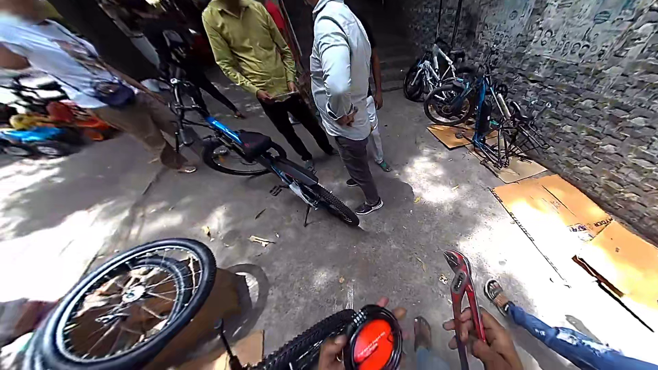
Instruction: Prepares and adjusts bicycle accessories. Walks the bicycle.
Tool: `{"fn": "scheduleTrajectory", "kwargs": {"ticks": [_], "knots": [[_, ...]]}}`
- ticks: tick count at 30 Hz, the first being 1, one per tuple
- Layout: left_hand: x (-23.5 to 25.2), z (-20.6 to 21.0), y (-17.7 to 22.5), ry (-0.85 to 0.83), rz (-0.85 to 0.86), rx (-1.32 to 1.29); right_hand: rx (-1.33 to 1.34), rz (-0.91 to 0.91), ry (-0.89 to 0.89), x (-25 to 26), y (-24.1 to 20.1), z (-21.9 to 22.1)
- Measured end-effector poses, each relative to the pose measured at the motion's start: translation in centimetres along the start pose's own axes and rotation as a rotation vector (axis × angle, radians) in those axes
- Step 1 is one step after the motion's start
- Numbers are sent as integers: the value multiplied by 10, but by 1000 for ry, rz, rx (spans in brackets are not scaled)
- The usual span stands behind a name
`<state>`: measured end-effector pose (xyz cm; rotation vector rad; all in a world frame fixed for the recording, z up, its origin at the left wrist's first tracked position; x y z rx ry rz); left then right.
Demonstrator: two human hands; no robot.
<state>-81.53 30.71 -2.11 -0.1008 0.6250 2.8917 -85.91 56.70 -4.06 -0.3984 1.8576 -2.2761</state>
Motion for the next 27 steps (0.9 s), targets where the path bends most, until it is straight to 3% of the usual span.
{"fn": "scheduleTrajectory", "kwargs": {"ticks": [4,6,10,13,17,21,27], "knots": [[70,-26,47,-2,256,-223,181,180,-279,93,-9,-2],[97,-23,60,58,336,-193,256,270,-459,136,-14,-3],[138,-16,78,259,391,-48,163,437,-847,203,-25,3],[165,-20,96,354,467,-49,123,519,-1028,246,-24,18],[191,-47,129,258,548,-130,15,571,-1154,302,-14,48],[215,-66,166,46,609,-154,86,654,-1200,351,-16,80],[236,-63,204,54,657,-107,134,709,-1332,404,-21,114]]}}
Point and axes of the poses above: each hand's wrist, its own x-axis towards the middle knuckle, its own z-axis out of the palm, y = z × x, the point moved 1 cm from there along x, towards the middle knuckle, and after that the axes turned 4 degrees about x, right-handed, at the moved point
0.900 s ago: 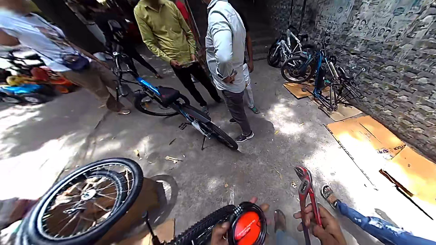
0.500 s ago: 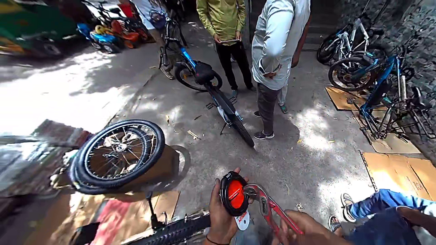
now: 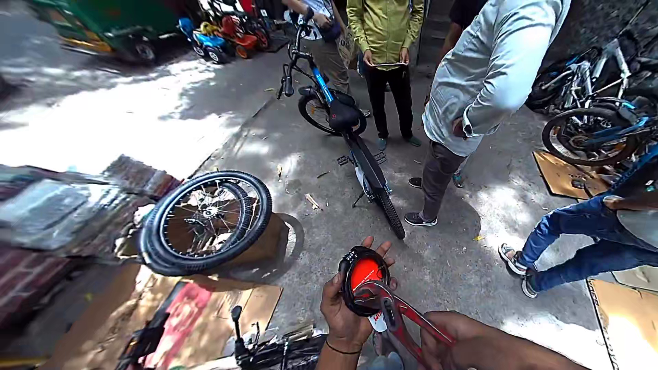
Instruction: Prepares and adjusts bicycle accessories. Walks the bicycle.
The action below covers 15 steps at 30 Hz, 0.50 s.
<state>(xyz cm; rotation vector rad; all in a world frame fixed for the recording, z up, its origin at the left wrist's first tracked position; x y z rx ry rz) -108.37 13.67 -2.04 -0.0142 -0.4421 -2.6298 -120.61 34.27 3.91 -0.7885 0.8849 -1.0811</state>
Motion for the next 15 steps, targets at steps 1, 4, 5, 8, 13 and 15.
{"fn": "scheduleTrajectory", "kwargs": {"ticks": [1,4,5,8,13,15], "knots": [[3,1,2,2,17,11,-26,12,-22,4,-6,-6],[7,4,4,-9,67,41,-101,81,-76,8,-25,-22],[8,5,3,-15,77,44,-130,100,-99,8,-30,-28],[8,11,-2,-35,96,28,-184,150,-148,4,-44,-40],[16,22,-20,-88,105,-26,-163,152,-206,-4,-50,-61],[18,26,-27,-78,111,-16,-140,157,-226,-7,-49,-67]]}}
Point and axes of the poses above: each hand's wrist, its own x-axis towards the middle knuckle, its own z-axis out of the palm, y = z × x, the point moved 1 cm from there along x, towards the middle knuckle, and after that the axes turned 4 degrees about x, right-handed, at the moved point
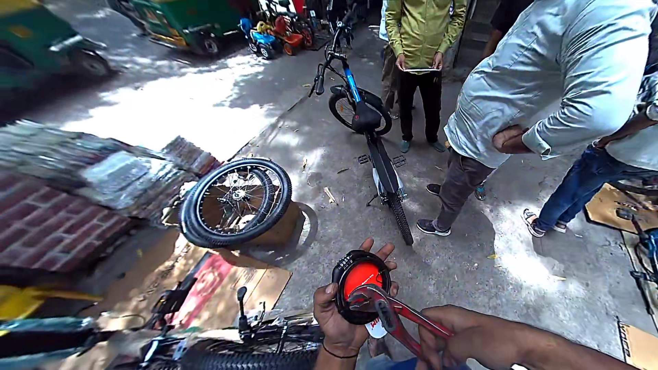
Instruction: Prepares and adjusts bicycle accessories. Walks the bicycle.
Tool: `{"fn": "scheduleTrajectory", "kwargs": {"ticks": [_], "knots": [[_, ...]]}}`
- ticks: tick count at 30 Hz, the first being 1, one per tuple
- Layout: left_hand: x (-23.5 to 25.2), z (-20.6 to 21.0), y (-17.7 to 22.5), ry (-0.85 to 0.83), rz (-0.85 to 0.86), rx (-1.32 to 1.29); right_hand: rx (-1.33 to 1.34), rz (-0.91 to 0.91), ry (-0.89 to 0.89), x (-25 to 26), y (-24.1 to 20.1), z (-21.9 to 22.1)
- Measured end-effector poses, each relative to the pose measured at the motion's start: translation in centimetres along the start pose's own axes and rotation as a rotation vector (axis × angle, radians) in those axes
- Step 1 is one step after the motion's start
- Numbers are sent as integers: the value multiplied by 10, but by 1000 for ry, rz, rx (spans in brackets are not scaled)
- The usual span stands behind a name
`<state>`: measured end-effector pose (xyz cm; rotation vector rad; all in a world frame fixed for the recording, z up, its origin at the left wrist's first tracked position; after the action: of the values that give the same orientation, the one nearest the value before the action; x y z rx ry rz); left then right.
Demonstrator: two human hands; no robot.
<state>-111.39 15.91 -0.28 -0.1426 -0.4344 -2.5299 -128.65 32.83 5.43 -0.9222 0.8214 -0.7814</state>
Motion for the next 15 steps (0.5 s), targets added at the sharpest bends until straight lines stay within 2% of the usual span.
{"fn": "scheduleTrajectory", "kwargs": {"ticks": [5,15], "knots": [[7,6,-7,-19,-9,5,66,-12,-25,-6,0,-10],[15,5,-21,30,-110,-37,-16,58,-4,-16,-6,-27]]}}
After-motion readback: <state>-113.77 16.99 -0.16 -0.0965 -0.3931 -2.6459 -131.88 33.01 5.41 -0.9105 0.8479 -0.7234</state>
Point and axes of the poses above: each hand's wrist, its own x-axis towards the middle knuckle, its own z-axis out of the palm, y = z × x, the point moved 1 cm from there along x, towards the middle knuckle, and after that the axes turned 4 degrees about x, right-handed, at the moved point
